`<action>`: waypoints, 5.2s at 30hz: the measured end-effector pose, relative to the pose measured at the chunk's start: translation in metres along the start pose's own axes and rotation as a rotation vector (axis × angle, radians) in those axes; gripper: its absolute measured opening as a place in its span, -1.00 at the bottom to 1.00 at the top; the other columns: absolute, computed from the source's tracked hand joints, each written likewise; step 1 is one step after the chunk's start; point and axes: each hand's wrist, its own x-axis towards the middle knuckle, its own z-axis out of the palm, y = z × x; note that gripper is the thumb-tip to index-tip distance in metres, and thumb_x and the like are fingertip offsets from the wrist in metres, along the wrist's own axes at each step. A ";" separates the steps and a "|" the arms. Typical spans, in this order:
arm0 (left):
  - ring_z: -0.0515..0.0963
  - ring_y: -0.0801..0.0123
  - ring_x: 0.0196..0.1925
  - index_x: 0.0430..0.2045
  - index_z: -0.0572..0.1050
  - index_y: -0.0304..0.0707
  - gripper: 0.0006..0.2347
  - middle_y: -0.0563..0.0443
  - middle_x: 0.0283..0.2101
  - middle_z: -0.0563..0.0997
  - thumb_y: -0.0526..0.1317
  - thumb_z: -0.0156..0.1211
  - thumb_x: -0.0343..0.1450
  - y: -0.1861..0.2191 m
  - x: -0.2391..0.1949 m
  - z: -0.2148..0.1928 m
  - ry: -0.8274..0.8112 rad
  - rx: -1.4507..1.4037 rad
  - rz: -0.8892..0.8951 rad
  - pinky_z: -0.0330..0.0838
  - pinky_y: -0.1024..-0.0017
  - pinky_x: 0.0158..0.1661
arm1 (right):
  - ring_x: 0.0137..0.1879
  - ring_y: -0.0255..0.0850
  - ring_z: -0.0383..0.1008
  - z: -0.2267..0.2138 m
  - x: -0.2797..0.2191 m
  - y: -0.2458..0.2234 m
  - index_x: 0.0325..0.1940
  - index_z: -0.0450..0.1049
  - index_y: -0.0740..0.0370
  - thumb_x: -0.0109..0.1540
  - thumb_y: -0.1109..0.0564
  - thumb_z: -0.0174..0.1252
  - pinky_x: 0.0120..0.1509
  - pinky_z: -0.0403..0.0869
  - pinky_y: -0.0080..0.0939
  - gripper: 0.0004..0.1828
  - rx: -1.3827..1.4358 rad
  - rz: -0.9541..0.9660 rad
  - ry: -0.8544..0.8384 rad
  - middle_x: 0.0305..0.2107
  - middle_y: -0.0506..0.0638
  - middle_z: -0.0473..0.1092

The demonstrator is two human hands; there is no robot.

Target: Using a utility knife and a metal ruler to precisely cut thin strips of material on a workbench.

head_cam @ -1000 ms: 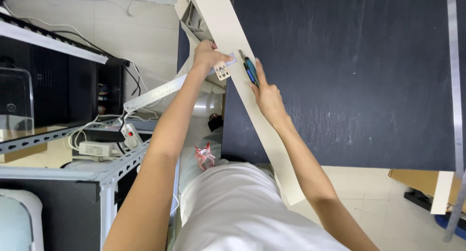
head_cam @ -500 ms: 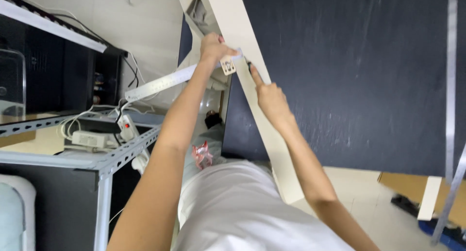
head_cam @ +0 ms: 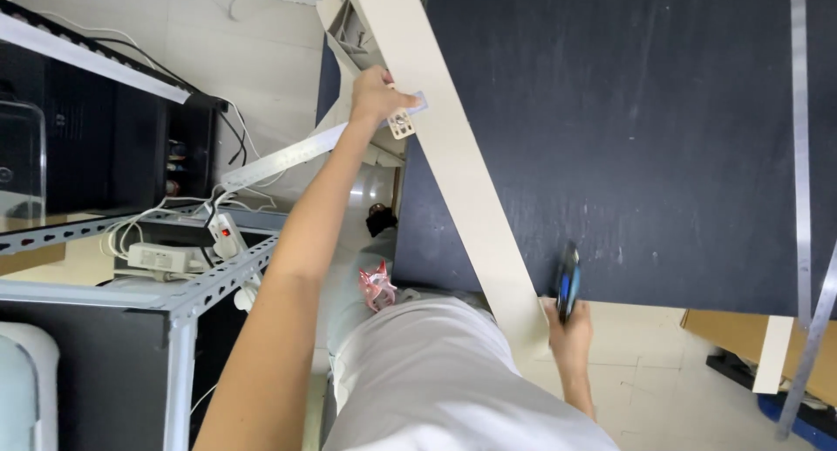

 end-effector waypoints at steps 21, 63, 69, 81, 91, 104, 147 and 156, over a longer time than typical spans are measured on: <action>0.59 -0.27 0.01 -0.21 0.54 -0.22 -0.77 -0.35 -0.15 0.64 -0.11 0.30 0.37 -0.096 -0.362 0.217 -0.233 0.053 0.161 0.43 -0.01 -0.02 | -0.18 0.04 0.46 -0.056 0.114 0.090 -0.24 0.43 0.21 0.11 -0.05 0.46 -0.06 0.40 -0.01 -0.60 -0.097 -0.577 0.236 -0.39 0.02 0.36; 0.69 0.37 -0.39 -0.24 0.60 -0.41 -0.49 -0.01 -0.45 0.68 -0.18 0.62 -0.02 -0.077 -0.369 0.454 0.051 -0.460 -0.149 0.58 0.54 -0.37 | 0.02 0.03 0.37 -0.114 0.119 0.151 0.02 0.43 0.24 0.10 0.22 0.40 0.11 0.33 -0.03 -0.56 0.015 -0.667 -0.039 -0.16 0.02 0.32; 0.64 0.43 -0.46 -0.21 0.58 -0.43 -0.49 -0.01 -0.51 0.64 -0.24 0.61 -0.01 -0.076 -0.370 0.462 0.103 -0.569 -0.153 0.57 0.57 -0.41 | -0.02 0.10 0.43 -0.112 0.120 0.125 0.08 0.41 0.31 0.14 0.30 0.33 0.05 0.40 0.04 -0.57 0.070 -0.805 -0.047 -0.21 0.12 0.39; 0.70 0.30 -0.35 -0.23 0.46 -0.47 -0.46 -0.12 -0.41 0.68 -0.23 0.61 0.00 -0.070 -0.375 0.453 0.158 -0.473 -0.215 0.61 0.49 -0.38 | -0.09 0.21 0.52 -0.108 0.121 0.145 0.12 0.42 0.30 0.18 0.30 0.32 -0.01 0.47 0.12 -0.57 0.160 -0.758 -0.051 -0.28 0.20 0.45; 0.66 0.39 -0.44 -0.38 0.49 -0.47 -0.55 -0.03 -0.51 0.66 -0.18 0.58 0.01 -0.062 -0.383 0.444 0.148 -0.409 -0.211 0.55 0.53 -0.44 | -0.26 0.28 0.58 -0.173 0.070 0.191 0.48 0.18 0.02 0.39 0.14 -0.02 -0.30 0.55 0.20 -0.47 -0.260 -0.925 -0.221 -0.34 0.33 0.51; 0.69 0.30 -0.28 -0.35 0.55 -0.43 -0.53 -0.05 -0.41 0.67 -0.12 0.59 0.01 -0.059 -0.385 0.442 0.139 -0.330 -0.246 0.57 0.45 -0.33 | -0.27 0.19 0.61 -0.204 0.051 0.160 0.55 -0.01 -0.41 0.41 0.08 -0.18 -0.22 0.62 0.16 -0.38 -0.636 -0.759 -0.428 -0.39 0.18 0.50; 0.71 0.25 -0.25 -0.13 0.63 -0.05 -0.59 0.08 -0.41 0.74 -0.16 0.48 0.12 0.045 -0.417 0.381 -0.111 -0.152 0.222 0.53 0.43 -0.14 | -0.18 0.05 0.60 -0.116 0.182 0.195 -0.10 0.41 0.26 0.11 0.19 0.43 -0.07 0.50 0.03 -0.62 0.463 -0.254 0.261 -0.39 0.14 0.55; 0.49 0.57 -0.46 -0.36 0.66 -0.14 -0.94 0.12 -0.46 0.59 -0.27 0.33 0.35 0.179 -0.337 0.343 0.412 -0.664 0.441 0.50 0.66 -0.57 | 0.30 0.16 0.37 -0.219 0.079 0.107 -0.17 0.54 0.31 0.14 0.23 0.33 0.38 0.30 0.16 -0.80 0.945 -0.381 -0.110 -0.03 0.17 0.51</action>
